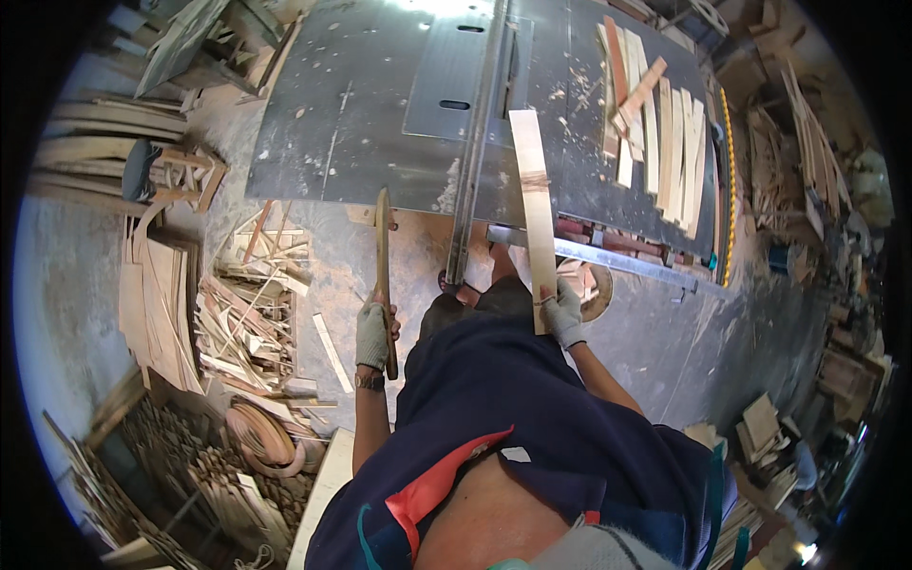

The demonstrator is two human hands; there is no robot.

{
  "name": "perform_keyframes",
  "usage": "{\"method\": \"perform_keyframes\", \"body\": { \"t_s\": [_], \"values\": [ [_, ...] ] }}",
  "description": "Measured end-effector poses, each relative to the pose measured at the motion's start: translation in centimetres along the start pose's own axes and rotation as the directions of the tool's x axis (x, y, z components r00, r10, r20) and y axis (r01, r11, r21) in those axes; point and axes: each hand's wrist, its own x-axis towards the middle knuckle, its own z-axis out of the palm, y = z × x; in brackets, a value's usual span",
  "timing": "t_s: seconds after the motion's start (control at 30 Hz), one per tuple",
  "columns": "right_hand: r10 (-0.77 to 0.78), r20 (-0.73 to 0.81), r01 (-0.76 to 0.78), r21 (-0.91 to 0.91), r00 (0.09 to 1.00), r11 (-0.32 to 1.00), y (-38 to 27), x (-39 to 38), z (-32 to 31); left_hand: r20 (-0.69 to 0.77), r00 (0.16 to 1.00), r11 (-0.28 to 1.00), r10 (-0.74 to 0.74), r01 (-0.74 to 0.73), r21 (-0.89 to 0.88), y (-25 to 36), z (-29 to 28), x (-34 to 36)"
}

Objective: The person sits on the floor and sorts through a pile of wood pieces, selecting several planks. They then stand and use a table saw to cut the selected wood pieces into smaller sections, using a push stick to guide the wood through the blade.

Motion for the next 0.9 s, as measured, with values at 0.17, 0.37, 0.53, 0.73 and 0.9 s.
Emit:
{"method": "perform_keyframes", "body": {
  "t_s": [0.17,0.37,0.53,0.73,0.9],
  "values": [
    [0.046,-0.095,-0.044,0.024,0.994,0.999,2.0,-0.8,2.3,0.102,0.995,0.993,-0.015,0.003,0.117,1.1,2.6,0.9],
    [0.176,0.088,-0.19,0.186,0.98,0.964,2.8,1.7,2.2,0.091,0.995,0.99,-0.033,0.02,0.141,1.3,3.9,-1.1],
    [0.176,0.116,-0.202,0.279,0.978,0.939,2.1,2.6,0.7,0.075,0.994,0.989,-0.078,0.068,0.132,0.8,3.3,-1.5],
    [0.04,0.127,-0.082,0.351,0.991,0.933,3.4,3.5,-0.2,0.088,0.996,0.995,-0.033,0.025,0.093,0.9,3.4,-2.0],
    [0.031,0.027,-0.034,0.102,0.999,0.994,0.6,2.6,-2.2,0.086,0.996,0.991,-0.021,0.01,0.132,0.5,3.5,-1.3]
  ]
}}
